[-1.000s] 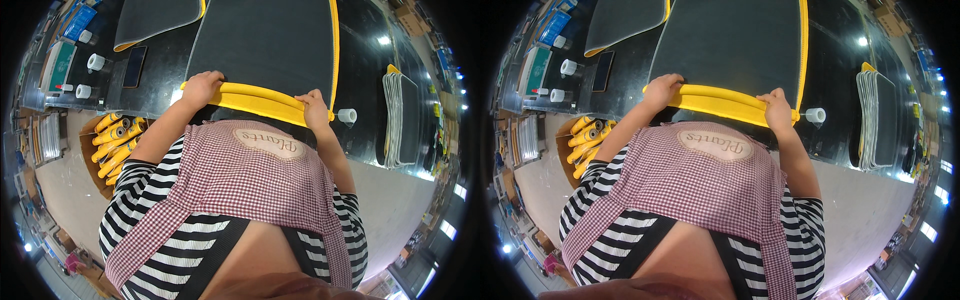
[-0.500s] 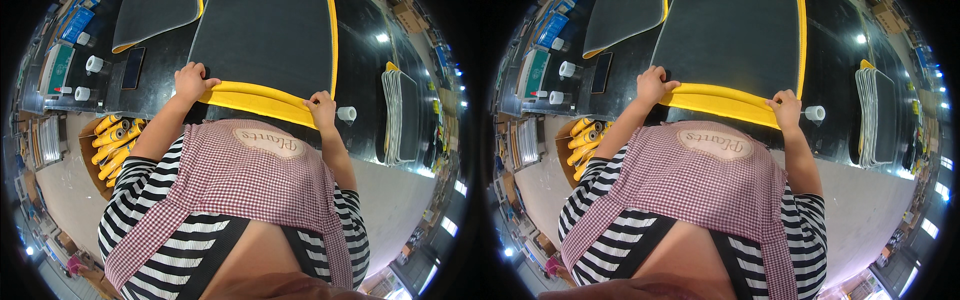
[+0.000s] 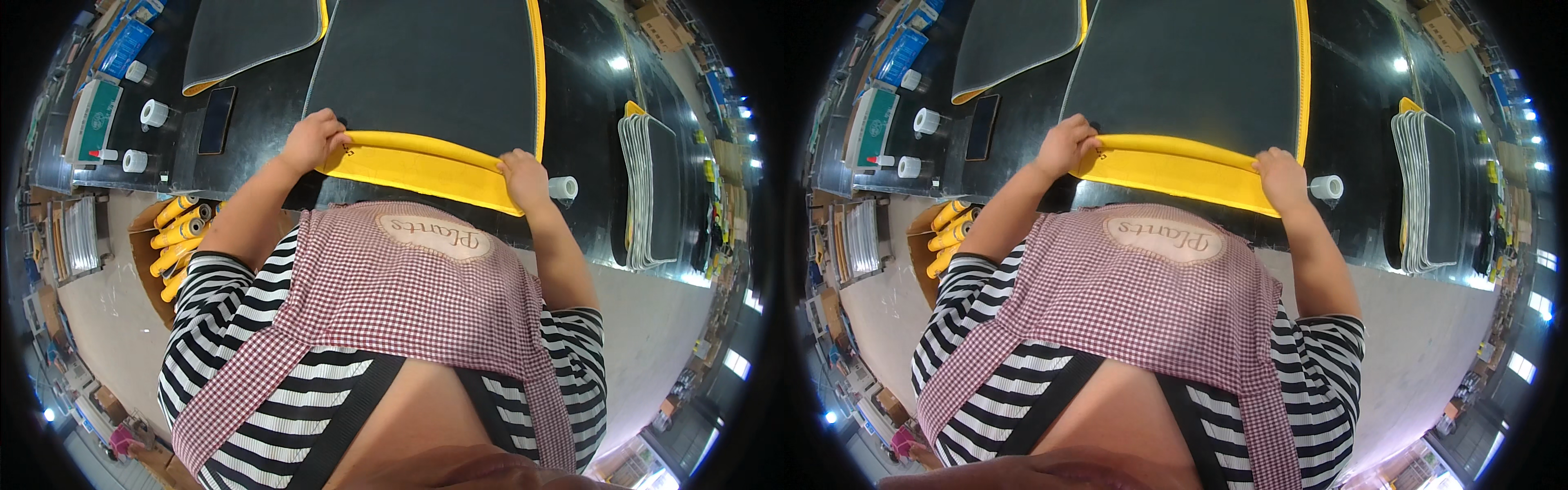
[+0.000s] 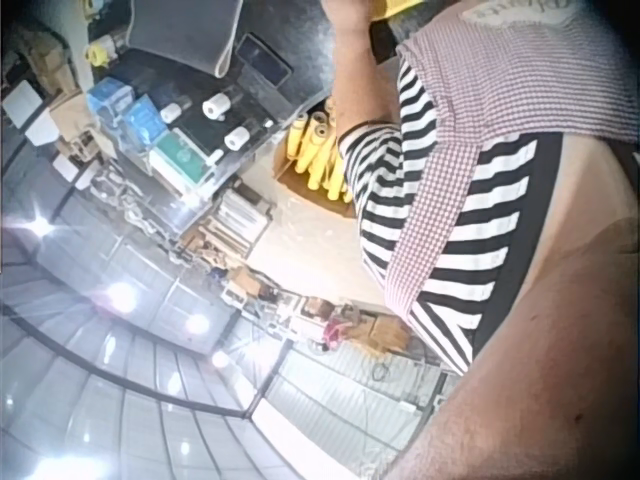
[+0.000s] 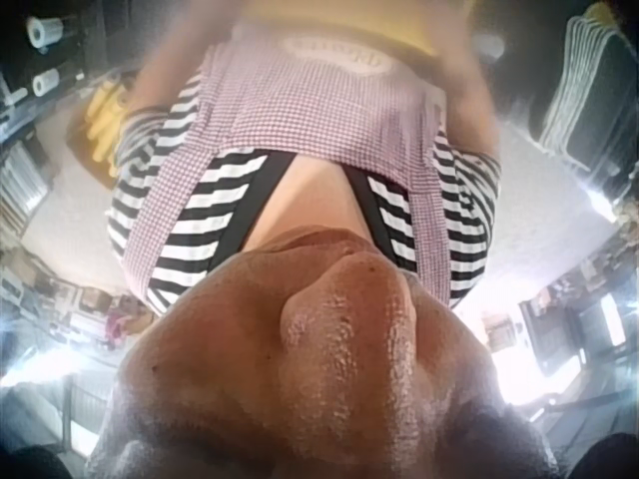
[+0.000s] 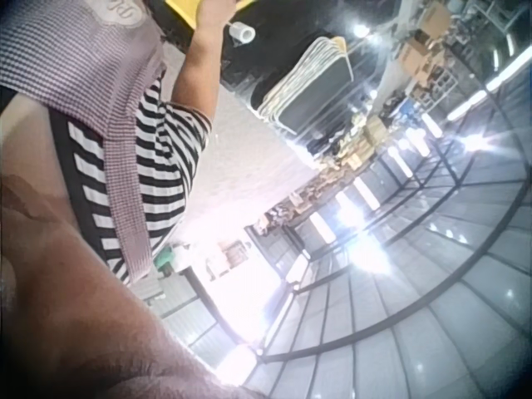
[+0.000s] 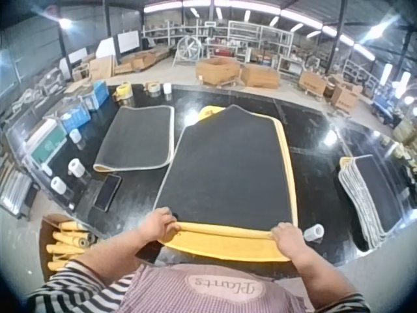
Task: The person rolls a yellow mat with a black surface on a table, secures it with tape, and places it in a box. They repeat this process for multiple mats.
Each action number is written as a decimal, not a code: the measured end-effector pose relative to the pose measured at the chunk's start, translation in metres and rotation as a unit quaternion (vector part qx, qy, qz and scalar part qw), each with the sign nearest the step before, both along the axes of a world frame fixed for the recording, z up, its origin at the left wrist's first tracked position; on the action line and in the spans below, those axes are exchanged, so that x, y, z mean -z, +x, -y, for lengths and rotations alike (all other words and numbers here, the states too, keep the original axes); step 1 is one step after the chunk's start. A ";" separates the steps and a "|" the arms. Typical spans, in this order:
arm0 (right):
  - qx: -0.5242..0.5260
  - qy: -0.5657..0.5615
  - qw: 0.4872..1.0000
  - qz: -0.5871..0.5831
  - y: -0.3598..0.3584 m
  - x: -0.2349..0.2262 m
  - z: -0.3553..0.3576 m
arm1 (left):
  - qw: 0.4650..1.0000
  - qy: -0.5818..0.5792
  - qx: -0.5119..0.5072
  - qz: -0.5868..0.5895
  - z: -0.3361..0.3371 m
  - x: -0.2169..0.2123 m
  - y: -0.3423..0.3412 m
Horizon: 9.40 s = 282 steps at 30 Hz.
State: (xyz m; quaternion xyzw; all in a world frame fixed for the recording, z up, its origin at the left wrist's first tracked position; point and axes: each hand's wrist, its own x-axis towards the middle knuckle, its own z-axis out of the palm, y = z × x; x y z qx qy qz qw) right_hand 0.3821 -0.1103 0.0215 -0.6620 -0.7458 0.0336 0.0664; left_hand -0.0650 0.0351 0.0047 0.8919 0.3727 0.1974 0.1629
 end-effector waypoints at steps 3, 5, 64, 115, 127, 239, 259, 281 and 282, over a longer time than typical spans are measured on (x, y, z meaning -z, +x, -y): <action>0.063 0.047 0.995 -0.065 -0.012 -0.011 -0.028 | 0.995 -0.089 -0.037 -0.004 -0.020 -0.021 0.017; 0.005 0.081 0.997 0.000 -0.013 -0.008 -0.032 | 0.998 -0.016 -0.036 -0.052 -0.021 -0.028 0.027; 0.063 0.049 0.996 -0.041 0.004 0.009 0.047 | 0.997 -0.008 0.061 -0.044 0.054 -0.012 0.058; 0.031 0.049 0.998 -0.029 -0.041 0.015 -0.189 | 0.982 0.171 -0.071 -0.033 -0.062 0.011 0.156; -0.042 0.038 0.998 -0.021 -0.028 -0.020 -0.152 | 0.980 0.039 0.077 -0.177 -0.093 -0.037 0.137; 0.231 -0.176 0.903 -0.318 0.161 -0.055 0.020 | 0.988 0.116 0.045 -0.093 0.010 -0.019 0.144; -0.036 0.036 0.895 -0.444 -0.062 0.008 -0.118 | 0.998 -0.025 0.061 0.010 0.005 -0.040 0.135; -0.053 0.086 0.971 -0.216 -0.104 -0.008 -0.030 | 0.968 -0.222 0.066 -0.096 -0.076 -0.036 0.173; -0.057 0.122 0.970 -0.202 -0.105 -0.003 -0.035 | 0.969 -0.222 0.038 -0.100 -0.074 -0.041 0.167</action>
